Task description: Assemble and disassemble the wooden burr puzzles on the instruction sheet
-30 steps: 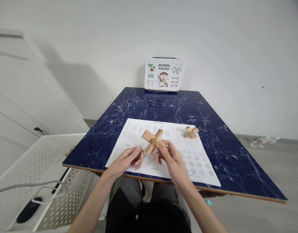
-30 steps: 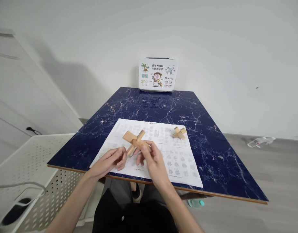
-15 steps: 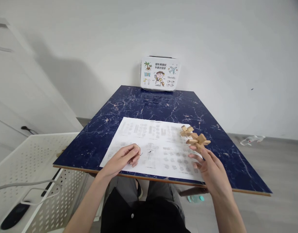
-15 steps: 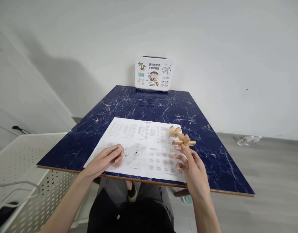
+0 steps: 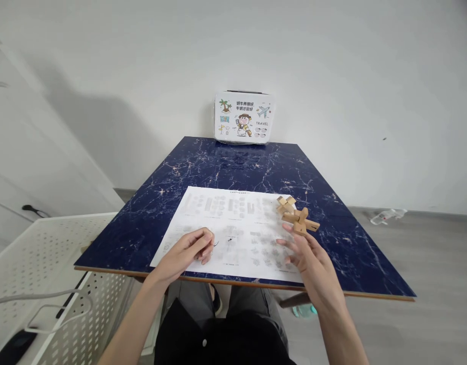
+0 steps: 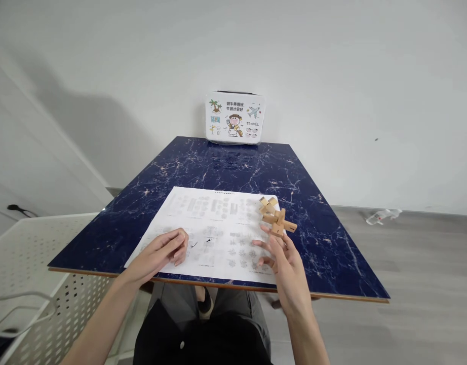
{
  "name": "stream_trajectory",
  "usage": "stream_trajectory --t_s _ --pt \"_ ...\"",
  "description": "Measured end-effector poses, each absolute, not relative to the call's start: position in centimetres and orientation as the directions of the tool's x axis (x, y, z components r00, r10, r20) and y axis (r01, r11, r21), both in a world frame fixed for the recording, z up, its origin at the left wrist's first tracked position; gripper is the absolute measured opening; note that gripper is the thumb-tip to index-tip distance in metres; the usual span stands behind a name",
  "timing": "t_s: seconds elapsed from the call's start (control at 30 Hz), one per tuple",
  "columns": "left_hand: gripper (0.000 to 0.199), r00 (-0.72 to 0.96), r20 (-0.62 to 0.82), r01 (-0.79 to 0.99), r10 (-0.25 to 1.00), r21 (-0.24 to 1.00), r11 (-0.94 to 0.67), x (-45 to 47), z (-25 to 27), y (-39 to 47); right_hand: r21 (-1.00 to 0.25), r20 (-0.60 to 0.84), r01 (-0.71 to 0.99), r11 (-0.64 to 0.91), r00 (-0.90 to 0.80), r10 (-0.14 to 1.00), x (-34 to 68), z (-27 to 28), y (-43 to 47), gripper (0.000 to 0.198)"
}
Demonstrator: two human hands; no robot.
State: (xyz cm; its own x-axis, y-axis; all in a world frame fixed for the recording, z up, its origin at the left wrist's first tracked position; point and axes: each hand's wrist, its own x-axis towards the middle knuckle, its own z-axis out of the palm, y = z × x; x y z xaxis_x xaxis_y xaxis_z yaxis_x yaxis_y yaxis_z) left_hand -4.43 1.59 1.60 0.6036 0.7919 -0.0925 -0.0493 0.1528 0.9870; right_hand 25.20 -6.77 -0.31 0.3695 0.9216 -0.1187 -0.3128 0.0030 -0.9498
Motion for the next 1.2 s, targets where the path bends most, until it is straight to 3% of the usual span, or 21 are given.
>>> stream_trajectory --t_s 0.2,0.33,0.57,0.77,1.2 --pt "0.034 0.601 -0.105 -0.032 0.792 0.987 0.155 -4.4 1.7 1.5 -0.959 -0.131 -0.281 -0.028 0.358 0.925 25.8 -0.1 -6.9 0.066" --pt "0.033 0.599 -0.091 -0.044 0.795 0.988 0.146 -4.4 1.6 1.6 -0.974 -0.103 -0.223 -0.036 0.301 0.948 25.6 -0.5 -7.0 0.049" --pt "0.035 0.594 -0.084 -0.031 0.800 0.991 0.127 -4.4 1.6 1.6 -0.992 0.071 0.113 0.053 0.163 0.984 25.7 -1.4 -5.1 0.039" --pt "0.034 0.582 -0.070 -0.027 0.810 0.994 0.106 -4.4 1.7 1.4 -0.947 0.105 0.314 0.071 0.093 0.990 25.9 -2.2 -4.7 0.037" --pt "0.036 0.568 -0.062 0.022 0.820 0.998 0.061 -4.4 1.9 1.1 -0.908 0.153 0.407 0.099 0.103 0.983 25.5 -1.8 -5.4 0.034"
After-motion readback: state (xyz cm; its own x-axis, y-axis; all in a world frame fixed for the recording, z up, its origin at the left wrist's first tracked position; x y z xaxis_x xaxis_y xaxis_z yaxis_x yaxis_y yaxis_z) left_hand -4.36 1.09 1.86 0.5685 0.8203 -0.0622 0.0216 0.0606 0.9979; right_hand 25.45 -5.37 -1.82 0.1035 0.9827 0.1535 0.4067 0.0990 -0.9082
